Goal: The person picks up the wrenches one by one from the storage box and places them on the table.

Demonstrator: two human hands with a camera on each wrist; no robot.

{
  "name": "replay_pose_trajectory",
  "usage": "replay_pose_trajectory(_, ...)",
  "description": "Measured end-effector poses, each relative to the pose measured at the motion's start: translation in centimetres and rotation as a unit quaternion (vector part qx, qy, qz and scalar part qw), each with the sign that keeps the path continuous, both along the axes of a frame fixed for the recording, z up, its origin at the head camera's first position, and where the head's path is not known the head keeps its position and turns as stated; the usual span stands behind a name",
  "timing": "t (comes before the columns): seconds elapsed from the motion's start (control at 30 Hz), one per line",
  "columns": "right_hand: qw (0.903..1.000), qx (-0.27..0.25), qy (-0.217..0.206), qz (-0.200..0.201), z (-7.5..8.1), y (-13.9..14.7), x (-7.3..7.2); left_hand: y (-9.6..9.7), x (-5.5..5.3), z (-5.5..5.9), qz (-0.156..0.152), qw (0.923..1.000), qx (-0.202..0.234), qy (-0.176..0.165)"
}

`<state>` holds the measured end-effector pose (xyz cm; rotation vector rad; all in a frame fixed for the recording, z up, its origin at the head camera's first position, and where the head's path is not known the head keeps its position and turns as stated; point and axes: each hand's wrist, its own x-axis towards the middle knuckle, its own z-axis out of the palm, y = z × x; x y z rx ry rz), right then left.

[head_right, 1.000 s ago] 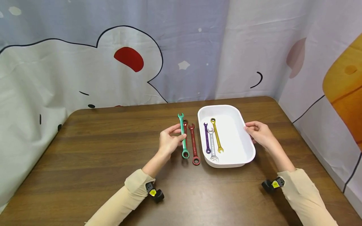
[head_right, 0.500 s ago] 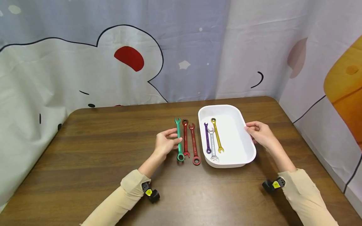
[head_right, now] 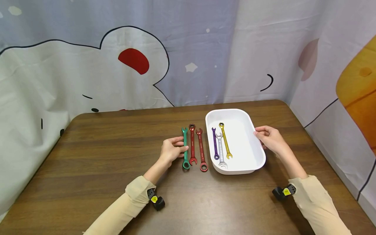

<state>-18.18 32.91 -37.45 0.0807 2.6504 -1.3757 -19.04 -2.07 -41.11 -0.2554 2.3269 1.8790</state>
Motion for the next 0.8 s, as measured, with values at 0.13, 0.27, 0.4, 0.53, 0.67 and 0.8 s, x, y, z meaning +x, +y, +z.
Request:
replay_pose_trajectory(0.13, 1.0, -0.001, 0.0, 0.0, 0.03, -0.03, 0.0, 0.02, -0.1, -0.17, -0.002, 1.0, -0.007, -0.003)
replay_pose_trajectory(0.27, 1.0, -0.001, -0.001, 0.001, -0.06, 0.03, -0.06, 0.08, -0.16, -0.28, -0.005, 0.9999, -0.015, -0.002)
replay_pose_trajectory(0.4, 1.0, 0.002, -0.001, 0.002, -0.19, 0.11, -0.09, 0.13, -0.2, -0.31, -0.006, 0.9998, -0.021, 0.0)
replay_pose_trajectory(0.53, 1.0, 0.003, -0.001, 0.002, -0.22, 0.11, -0.08, 0.15, -0.21, -0.31, -0.007, 0.9994, -0.035, 0.002)
replay_pose_trajectory(0.67, 1.0, 0.0, -0.002, 0.002, -0.18, 0.06, -0.05, 0.18, -0.17, -0.22, -0.009, 0.9985, -0.054, 0.007)
replay_pose_trajectory(0.8, 1.0, 0.003, 0.0, 0.001, -0.15, 0.05, -0.05, 0.25, -0.08, -0.06, -0.016, 0.9975, -0.068, 0.013)
